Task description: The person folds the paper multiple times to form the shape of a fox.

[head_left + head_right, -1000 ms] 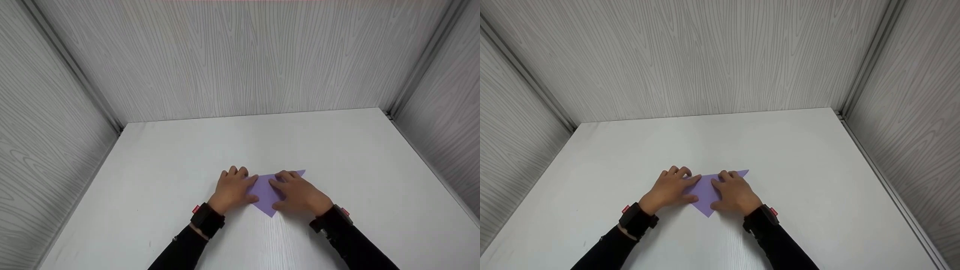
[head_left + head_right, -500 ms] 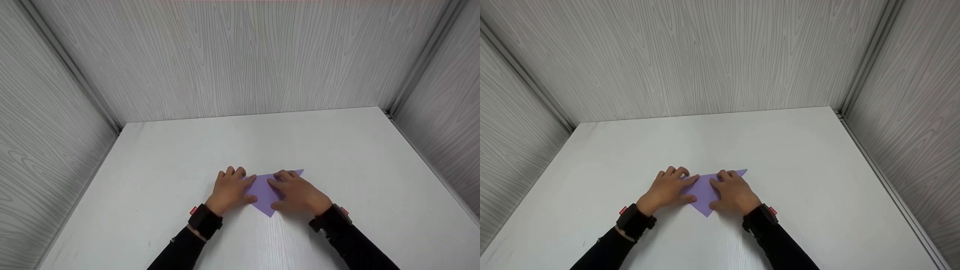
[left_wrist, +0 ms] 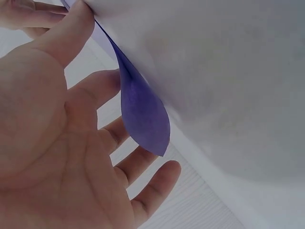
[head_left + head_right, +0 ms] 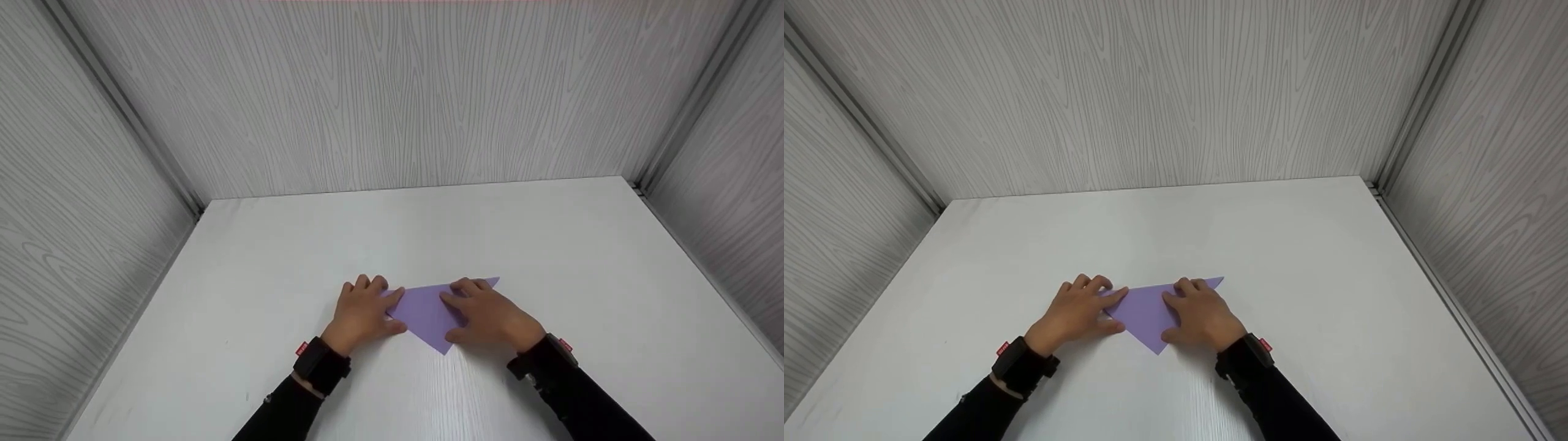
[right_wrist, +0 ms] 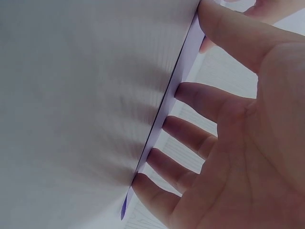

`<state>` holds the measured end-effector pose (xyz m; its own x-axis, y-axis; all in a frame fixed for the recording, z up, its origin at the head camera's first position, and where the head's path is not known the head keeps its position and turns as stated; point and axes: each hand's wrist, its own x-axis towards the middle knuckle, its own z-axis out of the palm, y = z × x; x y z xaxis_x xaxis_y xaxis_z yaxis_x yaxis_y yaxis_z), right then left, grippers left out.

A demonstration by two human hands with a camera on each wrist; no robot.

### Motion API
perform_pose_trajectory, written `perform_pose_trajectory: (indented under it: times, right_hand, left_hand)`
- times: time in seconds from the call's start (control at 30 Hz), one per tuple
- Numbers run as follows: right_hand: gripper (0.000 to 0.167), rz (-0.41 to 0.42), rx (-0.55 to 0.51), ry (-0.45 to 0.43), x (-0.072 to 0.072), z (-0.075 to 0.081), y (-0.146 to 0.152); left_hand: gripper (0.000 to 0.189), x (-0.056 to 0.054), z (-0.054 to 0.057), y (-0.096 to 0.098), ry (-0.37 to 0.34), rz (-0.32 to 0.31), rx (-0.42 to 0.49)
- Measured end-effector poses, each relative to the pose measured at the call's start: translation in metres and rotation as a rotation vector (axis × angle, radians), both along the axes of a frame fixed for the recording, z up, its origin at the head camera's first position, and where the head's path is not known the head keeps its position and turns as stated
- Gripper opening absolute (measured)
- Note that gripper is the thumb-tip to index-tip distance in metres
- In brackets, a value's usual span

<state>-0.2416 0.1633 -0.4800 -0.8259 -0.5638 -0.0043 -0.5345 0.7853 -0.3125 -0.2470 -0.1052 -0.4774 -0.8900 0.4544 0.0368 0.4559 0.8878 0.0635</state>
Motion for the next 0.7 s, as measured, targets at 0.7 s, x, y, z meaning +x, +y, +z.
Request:
perform_pose_trajectory:
  times: [0.7]
  right_hand:
    - [0.072, -0.046, 0.016, -0.048, 0.0009, 0.001, -0.0012]
  left_hand:
    - [0.07, -0.0026, -0.001, -0.0039, -0.033, -0.002, 0.025]
